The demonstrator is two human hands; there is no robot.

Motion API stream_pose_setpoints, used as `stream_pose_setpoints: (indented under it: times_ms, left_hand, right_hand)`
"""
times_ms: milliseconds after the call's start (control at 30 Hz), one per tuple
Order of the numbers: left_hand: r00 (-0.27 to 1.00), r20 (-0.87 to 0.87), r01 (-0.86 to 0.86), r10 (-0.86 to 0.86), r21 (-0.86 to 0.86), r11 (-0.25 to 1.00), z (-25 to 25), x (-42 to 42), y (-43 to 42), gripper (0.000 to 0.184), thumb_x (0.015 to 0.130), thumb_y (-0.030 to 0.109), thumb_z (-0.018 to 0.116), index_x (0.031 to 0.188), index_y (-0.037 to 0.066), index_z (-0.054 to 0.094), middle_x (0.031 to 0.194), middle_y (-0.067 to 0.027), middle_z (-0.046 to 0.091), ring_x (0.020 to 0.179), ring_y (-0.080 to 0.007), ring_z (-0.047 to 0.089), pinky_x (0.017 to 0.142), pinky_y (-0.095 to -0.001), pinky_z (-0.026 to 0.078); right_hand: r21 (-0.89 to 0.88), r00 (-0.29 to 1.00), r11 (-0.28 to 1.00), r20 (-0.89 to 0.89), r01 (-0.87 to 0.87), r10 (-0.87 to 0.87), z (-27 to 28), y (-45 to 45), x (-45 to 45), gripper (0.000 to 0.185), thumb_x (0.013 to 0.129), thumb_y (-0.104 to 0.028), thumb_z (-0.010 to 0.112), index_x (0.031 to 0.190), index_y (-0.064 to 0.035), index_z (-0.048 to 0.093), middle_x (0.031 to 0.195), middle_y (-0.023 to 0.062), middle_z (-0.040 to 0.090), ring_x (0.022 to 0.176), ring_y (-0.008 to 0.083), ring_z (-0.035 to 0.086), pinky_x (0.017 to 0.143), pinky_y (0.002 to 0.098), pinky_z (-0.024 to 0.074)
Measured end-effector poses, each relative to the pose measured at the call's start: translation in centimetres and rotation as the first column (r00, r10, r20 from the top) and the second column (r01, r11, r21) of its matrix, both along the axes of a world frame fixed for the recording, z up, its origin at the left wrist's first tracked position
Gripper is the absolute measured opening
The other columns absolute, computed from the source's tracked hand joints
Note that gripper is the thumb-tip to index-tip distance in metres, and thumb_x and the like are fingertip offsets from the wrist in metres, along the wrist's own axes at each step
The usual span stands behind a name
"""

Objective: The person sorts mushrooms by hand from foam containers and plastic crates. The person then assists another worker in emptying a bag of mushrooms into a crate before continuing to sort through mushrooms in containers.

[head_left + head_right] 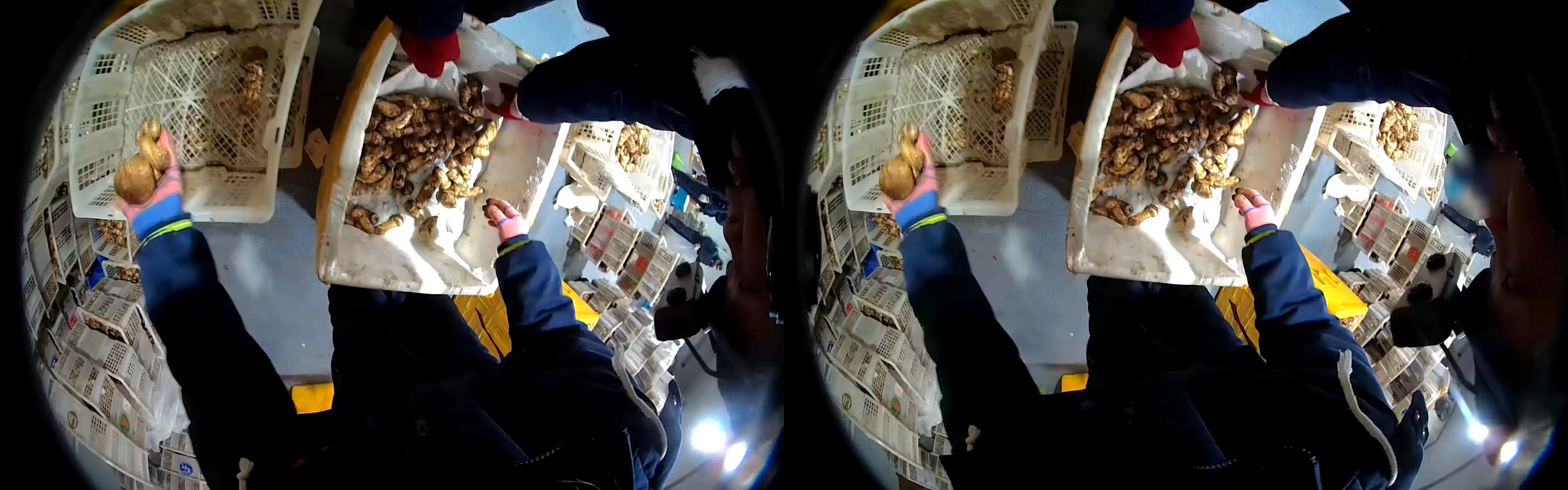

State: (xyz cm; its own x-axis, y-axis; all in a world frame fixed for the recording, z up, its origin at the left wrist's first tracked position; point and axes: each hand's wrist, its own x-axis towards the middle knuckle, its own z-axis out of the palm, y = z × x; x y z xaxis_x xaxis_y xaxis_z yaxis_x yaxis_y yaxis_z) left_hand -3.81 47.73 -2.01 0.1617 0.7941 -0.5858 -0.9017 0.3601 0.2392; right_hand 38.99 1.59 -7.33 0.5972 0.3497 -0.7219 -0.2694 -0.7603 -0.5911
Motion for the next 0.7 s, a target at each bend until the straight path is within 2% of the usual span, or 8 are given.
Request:
stream_pose_setpoints:
  times_ms: [133,300,333,400,500,533,600,700]
  left_hand:
    - [0.962,0.245,-0.075,0.117,-0.175,0.982,0.9,0.4,-0.5,0.084,0.077,0.047,0.046,0.134,0.003,0.0,0.138,-0.02,0.007,0.125,-0.0406,0.013,0.099,-0.0555,0.021]
    - [0.883,-0.007,0.454,-0.47,0.267,0.85,6.4,4.9,-10.2,0.062,0.085,0.035,0.039,0.132,0.0,0.019,0.136,-0.0168,0.023,0.125,-0.0231,0.025,0.1,-0.0392,0.027]
    - [0.806,0.042,0.558,-0.591,0.282,0.781,6.6,6.2,-13.6,0.053,0.085,0.031,0.041,0.126,0.001,0.029,0.126,-0.0147,0.036,0.114,-0.0226,0.037,0.095,-0.036,0.033]
    - [0.647,0.231,0.731,-0.726,0.083,0.678,4.3,8.5,-21.3,0.041,0.085,0.022,0.044,0.121,0.002,0.04,0.116,-0.0132,0.048,0.102,-0.0236,0.05,0.088,-0.0353,0.041]
    - [0.623,0.303,0.781,-0.722,-0.294,0.551,-0.3,10.7,-30.1,0.037,0.081,0.013,0.048,0.118,0.008,0.042,0.109,-0.0096,0.051,0.096,-0.0226,0.05,0.081,-0.0313,0.042]
    - [0.602,0.446,0.798,-0.662,-0.319,0.511,-6.7,8.9,-33.7,0.028,0.078,0.008,0.054,0.104,0.016,0.048,0.094,-0.003,0.051,0.081,-0.0174,0.05,0.076,-0.0298,0.042]
    - [0.716,0.083,0.538,-0.693,-0.699,0.472,-6.6,11.0,-33.6,0.025,0.073,0.005,0.057,0.089,0.021,0.046,0.086,0.002,0.045,0.073,-0.0139,0.046,0.068,-0.0307,0.043]
    - [0.446,-0.361,-0.037,-0.819,-0.922,0.386,-12.3,16.0,-31.8,0.021,0.073,0.011,0.058,0.086,0.024,0.048,0.08,-0.0038,0.049,0.066,-0.0203,0.046,0.056,-0.0352,0.042]
  right_hand:
    - [-0.193,0.986,0.981,-0.159,0.02,-0.051,-5.7,-2.8,1.2,0.024,0.079,-0.008,0.055,0.102,-0.0003,0.055,0.09,0.0074,0.061,0.079,0.0146,0.055,0.068,0.0256,0.0425]
    - [-0.285,0.983,0.948,-0.157,-0.14,0.098,-16.0,-5.4,0.7,0.026,0.076,-0.012,0.058,0.101,-0.0039,0.056,0.07,0.0022,0.055,0.063,0.0153,0.051,0.055,0.0259,0.0396]
    - [-0.238,0.903,0.935,-0.28,0.263,-0.325,-18.0,-4.8,0.1,0.029,0.076,-0.007,0.056,0.105,-0.0044,0.053,0.078,0.0055,0.056,0.066,0.0178,0.053,0.058,0.0279,0.0408]
    - [-0.183,0.634,0.818,-0.549,0.545,-0.545,-20.1,-3.2,-0.7,0.034,0.077,-0.005,0.053,0.11,-0.005,0.049,0.09,0.0099,0.056,0.072,0.0207,0.055,0.062,0.0311,0.0435]
    - [0.09,0.51,0.907,-0.848,0.412,-0.148,-19.9,-2.7,-1.5,0.036,0.08,-0.012,0.053,0.114,-0.0054,0.045,0.1,0.0134,0.055,0.078,0.0217,0.058,0.069,0.0344,0.0481]
    - [-0.093,0.955,0.996,-0.296,-0.004,-0.024,-13.4,1.7,-4.5,0.035,0.081,-0.019,0.054,0.112,-0.0047,0.048,0.089,0.0089,0.06,0.073,0.0186,0.059,0.063,0.0304,0.0484]
    - [-0.168,0.987,0.981,-0.14,-0.098,0.075,-13.9,-2.1,-4.1,0.043,0.073,-0.023,0.06,0.109,-0.0024,0.051,0.094,0.0126,0.06,0.077,0.0176,0.06,0.067,0.0284,0.0476]
    - [-0.594,0.612,0.526,0.069,-0.609,0.788,-16.2,-8.9,-3.7,0.034,0.072,-0.024,0.06,0.097,-0.0016,0.056,0.091,0.0191,0.06,0.083,0.0273,0.059,0.073,0.0332,0.0457]
